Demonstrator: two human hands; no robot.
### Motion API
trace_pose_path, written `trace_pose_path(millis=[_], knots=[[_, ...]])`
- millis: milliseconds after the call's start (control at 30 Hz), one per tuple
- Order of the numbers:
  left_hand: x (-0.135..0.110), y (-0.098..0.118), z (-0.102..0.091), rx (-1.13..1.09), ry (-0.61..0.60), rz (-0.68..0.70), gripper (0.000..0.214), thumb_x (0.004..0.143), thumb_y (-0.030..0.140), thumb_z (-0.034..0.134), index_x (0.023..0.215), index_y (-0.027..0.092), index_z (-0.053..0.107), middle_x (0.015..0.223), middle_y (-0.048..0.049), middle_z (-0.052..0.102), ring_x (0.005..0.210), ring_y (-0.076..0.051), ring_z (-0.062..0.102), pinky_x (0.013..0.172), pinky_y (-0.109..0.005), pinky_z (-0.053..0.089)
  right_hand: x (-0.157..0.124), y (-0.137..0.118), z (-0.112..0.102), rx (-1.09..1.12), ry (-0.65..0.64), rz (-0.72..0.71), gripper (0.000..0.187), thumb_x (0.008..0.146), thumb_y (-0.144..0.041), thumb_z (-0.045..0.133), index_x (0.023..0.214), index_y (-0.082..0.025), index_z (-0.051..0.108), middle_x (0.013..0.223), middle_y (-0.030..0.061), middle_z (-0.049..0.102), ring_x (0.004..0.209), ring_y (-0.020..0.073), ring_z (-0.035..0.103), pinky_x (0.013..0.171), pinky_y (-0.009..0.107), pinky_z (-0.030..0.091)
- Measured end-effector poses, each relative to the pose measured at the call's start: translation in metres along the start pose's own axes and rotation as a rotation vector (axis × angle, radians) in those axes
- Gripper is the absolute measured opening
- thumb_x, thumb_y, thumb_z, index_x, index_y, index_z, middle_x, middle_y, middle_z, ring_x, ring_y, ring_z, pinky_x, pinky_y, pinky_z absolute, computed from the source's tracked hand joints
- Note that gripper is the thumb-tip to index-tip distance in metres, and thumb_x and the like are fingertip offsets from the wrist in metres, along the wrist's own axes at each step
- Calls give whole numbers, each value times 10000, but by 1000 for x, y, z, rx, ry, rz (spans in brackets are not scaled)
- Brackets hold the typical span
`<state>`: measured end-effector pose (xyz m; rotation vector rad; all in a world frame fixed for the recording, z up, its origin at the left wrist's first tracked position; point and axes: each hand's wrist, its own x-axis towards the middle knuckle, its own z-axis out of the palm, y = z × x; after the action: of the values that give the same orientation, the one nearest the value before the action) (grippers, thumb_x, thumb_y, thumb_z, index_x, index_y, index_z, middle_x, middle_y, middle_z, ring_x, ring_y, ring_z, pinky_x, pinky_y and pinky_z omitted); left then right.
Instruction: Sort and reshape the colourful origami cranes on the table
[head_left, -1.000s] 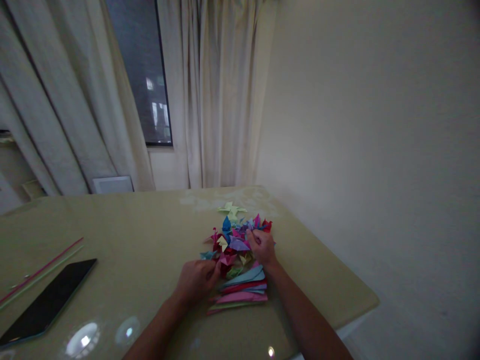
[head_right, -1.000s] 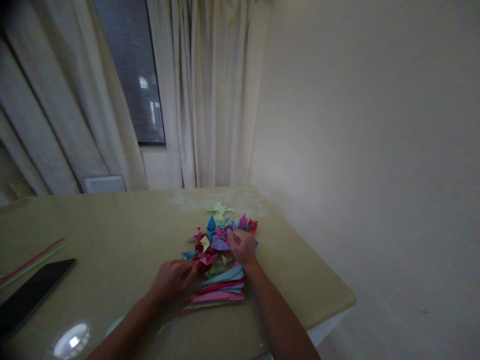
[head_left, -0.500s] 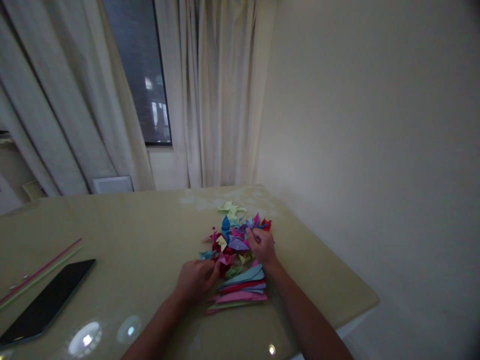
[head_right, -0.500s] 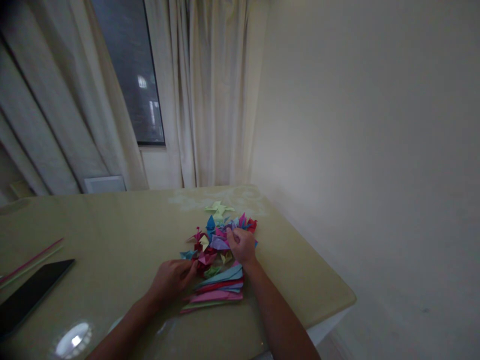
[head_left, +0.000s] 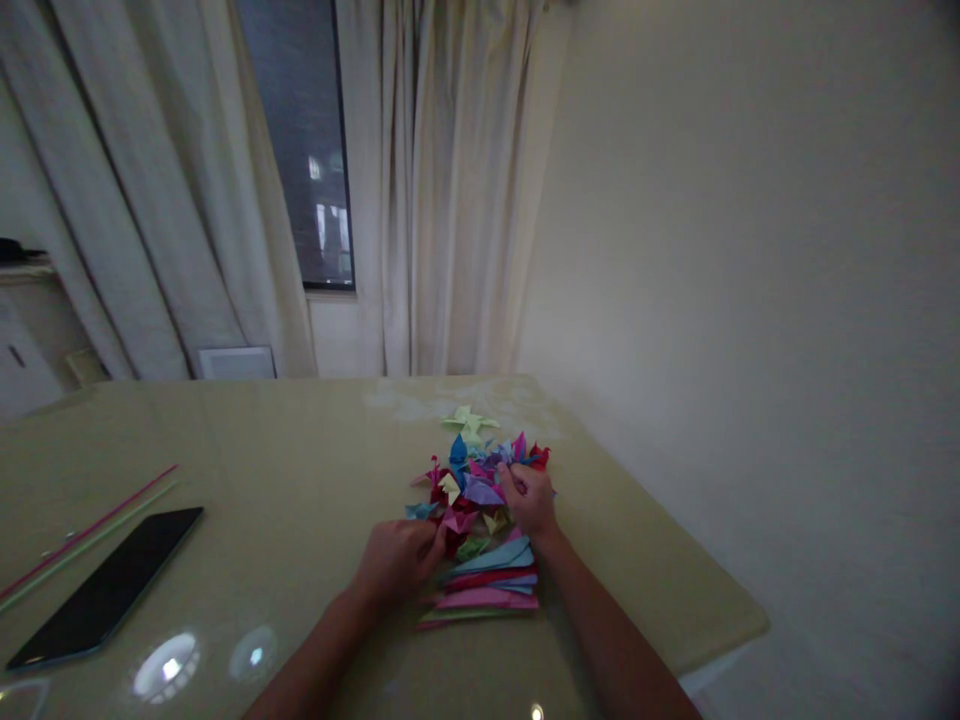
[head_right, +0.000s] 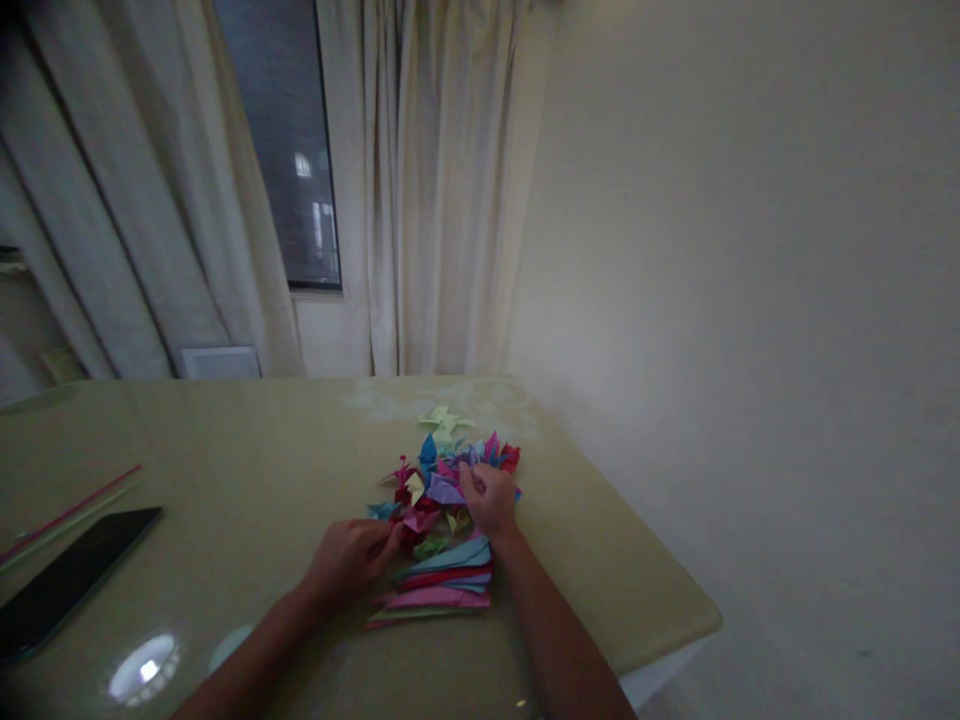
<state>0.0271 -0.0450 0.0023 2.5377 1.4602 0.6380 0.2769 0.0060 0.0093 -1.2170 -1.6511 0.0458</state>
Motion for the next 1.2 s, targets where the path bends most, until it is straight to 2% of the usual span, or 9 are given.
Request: trace_pose_path(millis=[433,600,700,833,967,1067,1200], knots=[[0,2,-2,9,-6,0,553,1052,399,345,662,197,682,627,-63,685,533,-141,527,572,-298,212,2,-5,-4,8,4,-4,600,1027,-541,474,559,-239,251,498,-42,321,477,125,330,521,281,265],[-1,0,0,-15,9,7,565,1061,414,339,685,201,703,664,-69,715,563,-153,579,585,-303,245,2,-5,-4,15,9,20,599,1026,-560,475,572,-244,244,505,-44,305,484,130,327,530,294,268],[-2,-2,2,-16,2,-8,560,1065,412,339,707,206,716,699,-75,739,596,-165,614,594,-305,264,3,-5,-4,71,25,66,589,1028,-585,466,581,-244,292,526,-47,315,494,126,326,522,289,269],[-3,-1,2,-40,-9,-6,519,1068,408,354,739,213,705,730,-65,737,630,-167,619,608,-304,305,9,-3,-11,133,56,130,574,1030,-616,451,606,-236,378,549,-45,377,526,129,373,524,277,294],[-4,5,-1,-83,42,47,407,1076,389,373,838,220,657,855,-65,710,779,-189,635,714,-298,412,17,9,-25,109,-36,143,511,1019,-594,502,665,-227,486,568,-45,467,551,137,444,552,266,335],[-3,13,-1,-127,78,119,328,1065,458,429,938,222,619,959,-79,681,893,-228,630,797,-327,462,20,23,-31,44,-84,136,452,1019,-552,531,709,-223,543,632,-29,538,602,150,501,603,271,376],[-6,23,2,-117,108,204,352,1001,562,546,935,217,570,941,-81,643,868,-248,610,767,-351,479,20,36,-29,-37,-65,100,362,1020,-500,559,806,-219,637,825,28,627,766,189,582,732,297,452]])
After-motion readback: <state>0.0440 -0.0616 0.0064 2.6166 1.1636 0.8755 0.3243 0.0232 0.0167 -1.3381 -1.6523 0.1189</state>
